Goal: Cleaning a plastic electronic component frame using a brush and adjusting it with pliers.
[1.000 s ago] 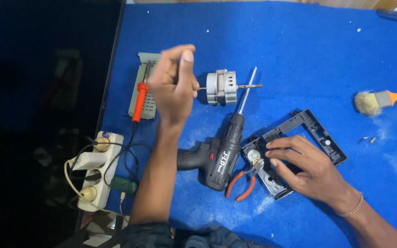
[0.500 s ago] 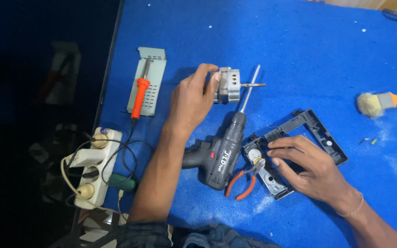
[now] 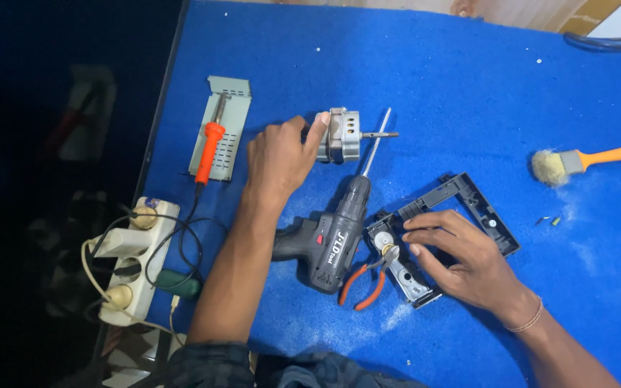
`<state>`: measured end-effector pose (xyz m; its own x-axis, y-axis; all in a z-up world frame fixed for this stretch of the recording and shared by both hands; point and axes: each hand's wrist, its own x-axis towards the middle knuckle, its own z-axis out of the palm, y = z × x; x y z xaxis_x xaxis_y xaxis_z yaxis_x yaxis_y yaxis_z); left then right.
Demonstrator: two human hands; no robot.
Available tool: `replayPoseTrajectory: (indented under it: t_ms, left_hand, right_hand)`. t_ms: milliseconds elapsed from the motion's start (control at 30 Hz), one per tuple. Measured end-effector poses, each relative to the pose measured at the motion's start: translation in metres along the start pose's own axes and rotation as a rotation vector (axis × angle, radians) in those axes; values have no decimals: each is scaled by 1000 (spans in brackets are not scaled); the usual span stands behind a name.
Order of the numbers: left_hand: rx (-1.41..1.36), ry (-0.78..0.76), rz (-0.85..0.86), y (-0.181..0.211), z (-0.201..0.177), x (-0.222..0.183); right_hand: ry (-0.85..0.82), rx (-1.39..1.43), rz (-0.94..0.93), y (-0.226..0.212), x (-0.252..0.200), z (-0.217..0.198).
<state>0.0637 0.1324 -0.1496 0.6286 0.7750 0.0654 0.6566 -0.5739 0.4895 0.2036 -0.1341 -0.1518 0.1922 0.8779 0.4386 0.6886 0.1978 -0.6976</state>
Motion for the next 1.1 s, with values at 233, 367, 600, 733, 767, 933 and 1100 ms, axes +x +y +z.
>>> replayPoseTrajectory:
  t_ms: [233, 367, 600, 733, 767, 933, 1100]
  left_hand:
    - [-12, 22, -83, 0, -1, 0]
    - [-16, -51, -168, 4, -3, -2]
    - [-13, -53, -133, 5, -3, -2]
    - [24, -63, -116, 5, -2, -2]
    - [45, -50, -114, 4, 0, -1]
    - [57, -37, -70, 2, 5, -1]
    - [75, 38, -51, -5, 14, 1]
  right_hand:
    - [-10, -20, 2, -2, -1, 0]
    - [-47, -62, -18, 0, -5, 0]
    - [-60, -110, -80, -2, -6, 0]
    - [-46, -124, -65, 5, -12, 1]
    - [-56, -125, -54, 7, -13, 1]
    - [-49, -140, -116, 4, -11, 3]
    - [-48, -220, -141, 5, -16, 6]
